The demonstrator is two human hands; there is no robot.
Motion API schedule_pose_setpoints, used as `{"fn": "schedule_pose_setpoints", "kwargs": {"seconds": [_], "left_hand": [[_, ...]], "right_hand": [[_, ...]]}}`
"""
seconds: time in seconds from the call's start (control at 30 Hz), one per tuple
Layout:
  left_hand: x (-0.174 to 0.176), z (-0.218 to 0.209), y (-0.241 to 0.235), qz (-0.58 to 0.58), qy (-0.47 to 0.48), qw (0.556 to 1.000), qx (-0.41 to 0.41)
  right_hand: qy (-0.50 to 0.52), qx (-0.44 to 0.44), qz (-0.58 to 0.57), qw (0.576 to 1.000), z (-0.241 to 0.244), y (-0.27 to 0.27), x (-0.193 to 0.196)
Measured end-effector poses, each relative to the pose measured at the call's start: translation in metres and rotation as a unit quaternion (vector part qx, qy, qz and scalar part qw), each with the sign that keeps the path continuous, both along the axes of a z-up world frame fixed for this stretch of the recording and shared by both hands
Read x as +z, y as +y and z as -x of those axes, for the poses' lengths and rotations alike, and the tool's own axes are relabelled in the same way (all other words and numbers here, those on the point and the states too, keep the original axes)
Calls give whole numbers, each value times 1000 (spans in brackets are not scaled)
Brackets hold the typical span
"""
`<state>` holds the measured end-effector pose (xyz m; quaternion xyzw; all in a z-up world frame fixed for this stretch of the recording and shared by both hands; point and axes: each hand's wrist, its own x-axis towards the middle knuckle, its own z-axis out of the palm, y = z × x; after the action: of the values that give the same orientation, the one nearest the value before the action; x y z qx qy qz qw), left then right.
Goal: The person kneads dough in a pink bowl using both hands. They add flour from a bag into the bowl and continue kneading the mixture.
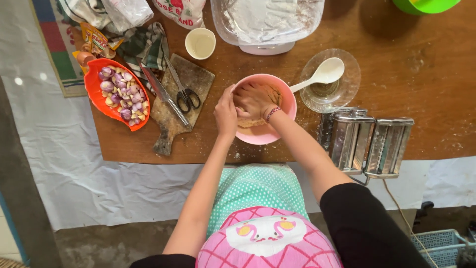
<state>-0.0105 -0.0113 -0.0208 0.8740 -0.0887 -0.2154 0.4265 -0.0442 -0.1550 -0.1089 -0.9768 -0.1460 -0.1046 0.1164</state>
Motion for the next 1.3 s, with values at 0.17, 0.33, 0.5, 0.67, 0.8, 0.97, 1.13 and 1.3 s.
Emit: {"fn": "schedule_pose_setpoints", "kwargs": {"seconds": [0.17, 0.33, 0.5, 0.67, 0.8, 0.97, 1.13, 1.3], "left_hand": [[1, -1, -2, -27, 10, 1000, -12], [6, -3, -2, -16, 6, 1000, -24], [-3, -2, 1, -24, -32, 998, -47], [2, 0, 1, -17, -31, 998, -49], [7, -1, -2, -14, -32, 999, -37], [17, 0, -6, 4, -20, 999, -27], [19, 3, -4, -8, -13, 1000, -27], [31, 13, 2, -8, 11, 999, -31]], "right_hand": [[-2, -80, -16, 997, 11, 13, 8], [45, -203, 26, 978, 30, 26, 27], [169, -272, -37, 947, 46, 16, 62], [200, -163, 50, 965, 66, -9, 75], [247, -215, 26, 945, 68, -2, 65], [271, -325, -25, 906, 75, 26, 85], [316, -373, -66, 870, 71, 39, 107], [411, -444, -281, 745, 59, 33, 138]]}}
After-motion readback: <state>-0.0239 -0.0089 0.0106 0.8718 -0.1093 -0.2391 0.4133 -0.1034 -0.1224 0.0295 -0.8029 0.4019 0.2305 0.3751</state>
